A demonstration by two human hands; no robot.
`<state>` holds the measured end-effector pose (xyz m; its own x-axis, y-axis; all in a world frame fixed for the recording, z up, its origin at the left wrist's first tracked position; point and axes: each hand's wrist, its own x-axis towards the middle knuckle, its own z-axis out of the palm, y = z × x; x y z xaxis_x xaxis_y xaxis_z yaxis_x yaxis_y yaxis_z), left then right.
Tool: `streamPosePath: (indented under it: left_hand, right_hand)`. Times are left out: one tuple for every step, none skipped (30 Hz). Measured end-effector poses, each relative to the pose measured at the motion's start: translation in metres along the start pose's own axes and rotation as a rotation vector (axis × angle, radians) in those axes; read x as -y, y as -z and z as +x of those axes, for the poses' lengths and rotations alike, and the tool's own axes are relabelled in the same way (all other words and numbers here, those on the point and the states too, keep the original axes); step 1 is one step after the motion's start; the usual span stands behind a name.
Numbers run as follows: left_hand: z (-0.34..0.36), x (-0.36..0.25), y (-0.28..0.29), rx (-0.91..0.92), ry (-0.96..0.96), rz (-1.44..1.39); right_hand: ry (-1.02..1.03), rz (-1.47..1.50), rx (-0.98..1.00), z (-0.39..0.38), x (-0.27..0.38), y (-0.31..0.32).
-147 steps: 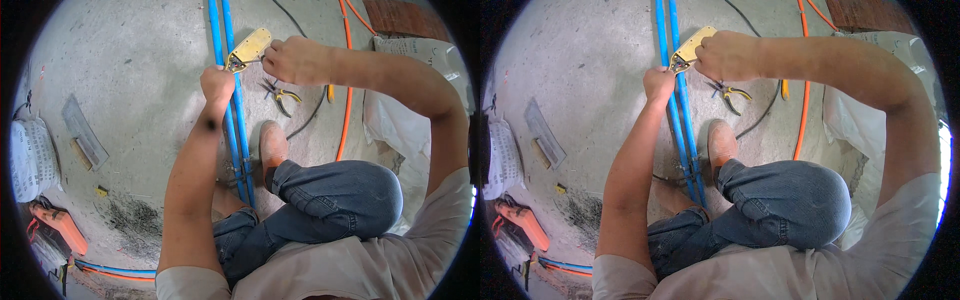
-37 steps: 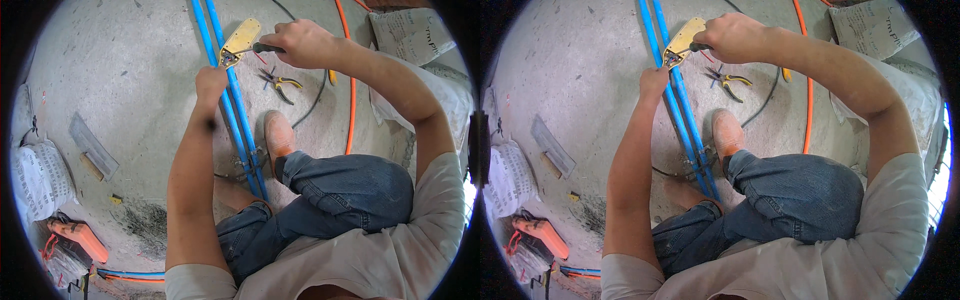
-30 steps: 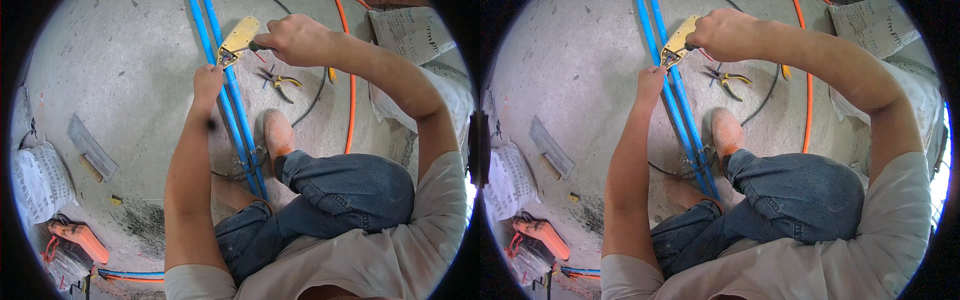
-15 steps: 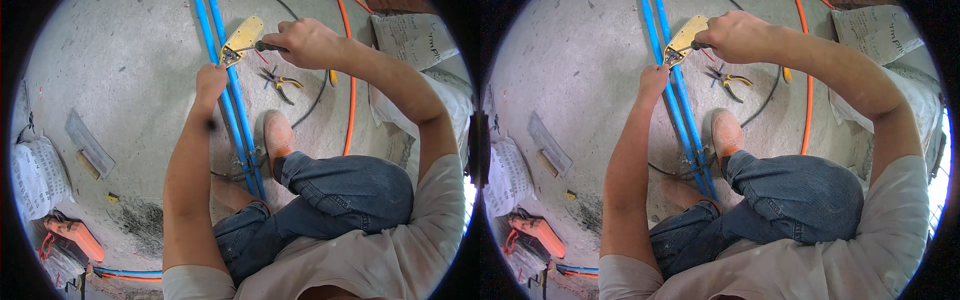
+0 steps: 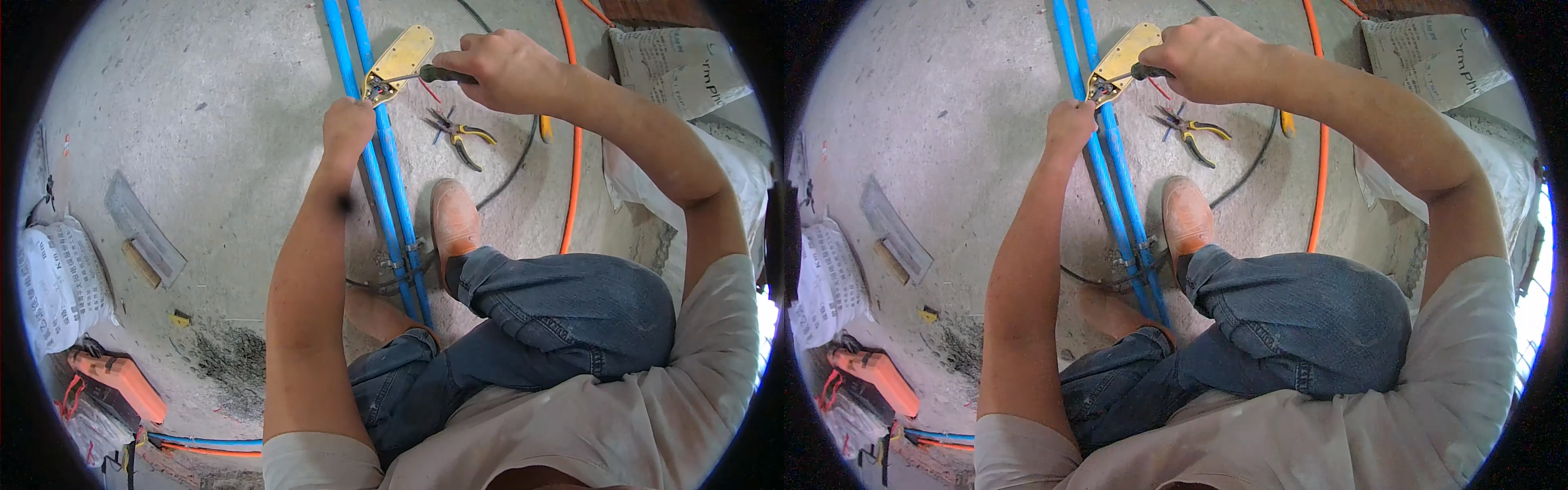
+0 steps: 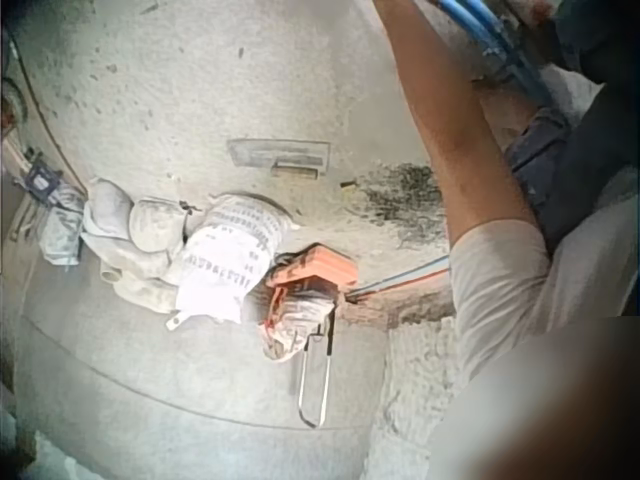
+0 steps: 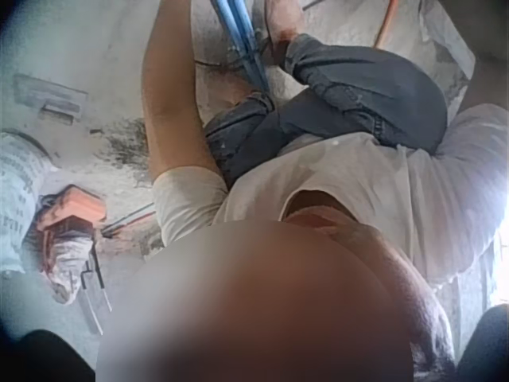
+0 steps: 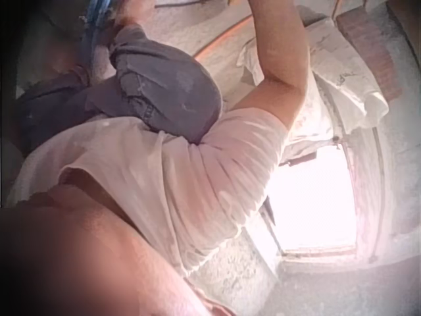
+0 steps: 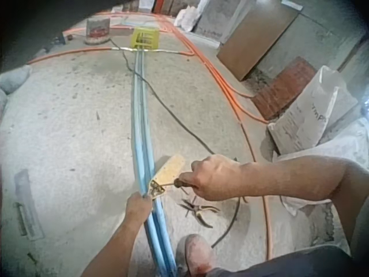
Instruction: The recorder is repairing or wiring a yellow power strip extension cord on a construction site using various hand tools.
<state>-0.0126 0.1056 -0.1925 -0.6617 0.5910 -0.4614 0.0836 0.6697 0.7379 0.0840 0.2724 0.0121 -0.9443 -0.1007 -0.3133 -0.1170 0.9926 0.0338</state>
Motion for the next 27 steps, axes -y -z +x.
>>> streamPosePath:
  left_hand:
    - [0.001, 0.001, 0.0, -0.002, -0.017, 0.005]
    - [0.002, 0.003, -0.001, -0.004, -0.034, 0.01]
    - [0.003, 0.004, -0.001, -0.006, -0.033, 0.011]
    - [0.004, 0.006, -0.001, -0.007, -0.035, 0.017]
    - [0.004, 0.005, -0.001, -0.006, -0.038, 0.021]
    - [0.004, 0.005, -0.002, -0.006, -0.038, 0.021]
    - [0.004, 0.004, -0.002, -0.02, -0.055, 0.037]
    - [0.002, 0.001, -0.003, -0.032, -0.074, 0.051]
    - [0.001, -0.002, -0.003, -0.029, -0.076, 0.05]
    - [-0.001, -0.005, -0.004, -0.007, -0.046, -0.05]
    - [-0.001, -0.005, -0.004, 0.012, -0.012, -0.147]
    - [0.0, -0.004, -0.003, 0.012, -0.013, -0.146]
    - [0.0, -0.003, -0.003, 0.013, 0.005, -0.182]
    - [0.001, 0.0, -0.003, 0.012, 0.026, -0.218]
    - [0.002, 0.003, -0.004, 0.011, 0.028, -0.219]
    - [0.004, 0.006, -0.005, -0.009, 0.022, -0.179]
    - [0.005, 0.006, -0.006, -0.028, 0.013, -0.144]
    - [0.007, 0.006, -0.008, -0.03, 0.014, -0.15]
    - [0.007, 0.006, -0.01, -0.082, -0.021, -0.098]
    - [0.008, 0.007, -0.012, -0.135, -0.053, -0.048]
    - [0.007, 0.003, -0.013, -0.134, -0.049, -0.055]
    - [0.006, 0.0, -0.014, -0.11, -0.035, -0.074]
    - [0.006, -0.001, -0.013, -0.09, -0.02, -0.088]
    - [0.005, -0.001, -0.012, -0.093, -0.016, -0.089]
    - [0.005, -0.002, -0.011, -0.103, -0.039, -0.042]
    - [0.004, 0.0, -0.01, -0.113, -0.061, 0.007]
    - [0.003, 0.001, -0.008, -0.115, -0.055, 0.009]
  right_hand:
    - [-0.013, 0.001, 0.007, 0.001, 0.0, 0.0]
    - [-0.012, 0.001, 0.006, 0.001, 0.0, 0.001]
    - [-0.007, -0.013, 0.017, 0.002, 0.001, 0.002]
    - [-0.001, -0.027, 0.028, 0.003, 0.001, 0.002]
    - [-0.002, -0.027, 0.028, 0.003, 0.0, 0.002]
    - [-0.002, -0.024, 0.015, 0.002, 0.0, 0.001]
    - [-0.002, -0.021, 0.001, 0.002, 0.0, 0.001]
    - [-0.005, -0.022, 0.002, 0.002, -0.002, 0.001]
    - [0.052, -0.041, 0.002, 0.003, -0.006, 0.002]
    - [0.107, -0.06, 0.002, 0.003, -0.009, 0.002]
    - [0.107, -0.059, 0.0, 0.007, -0.01, 0.005]
    - [0.223, -0.119, -0.009, 0.011, -0.01, 0.007]
    - [0.34, -0.18, -0.018, 0.015, -0.011, 0.01]
    - [0.341, -0.179, -0.019, 0.02, -0.008, 0.014]
    - [0.363, -0.264, 0.052, 0.027, -0.003, 0.02]
    - [0.386, -0.349, 0.124, 0.031, 0.0, 0.023]
    - [0.388, -0.353, 0.127, 0.032, -0.005, 0.024]
    - [0.389, -0.294, 0.088, 0.035, -0.01, 0.025]
    - [0.391, -0.234, 0.048, 0.038, -0.013, 0.025]
    - [0.398, -0.237, 0.052, 0.044, -0.012, 0.034]
    - [0.208, -0.047, 0.222, 0.051, -0.01, 0.051]
    - [0.013, 0.142, 0.388, 0.056, -0.009, 0.059]
    - [0.019, 0.141, 0.389, 0.058, -0.009, 0.058]
    - [-0.071, 0.202, 0.324, 0.058, -0.01, 0.057]
    - [-0.161, 0.263, 0.259, 0.06, -0.01, 0.055]
    - [-0.156, 0.266, 0.26, 0.062, -0.009, 0.054]
    - [-0.211, 0.283, 0.267, 0.064, -0.009, 0.052]
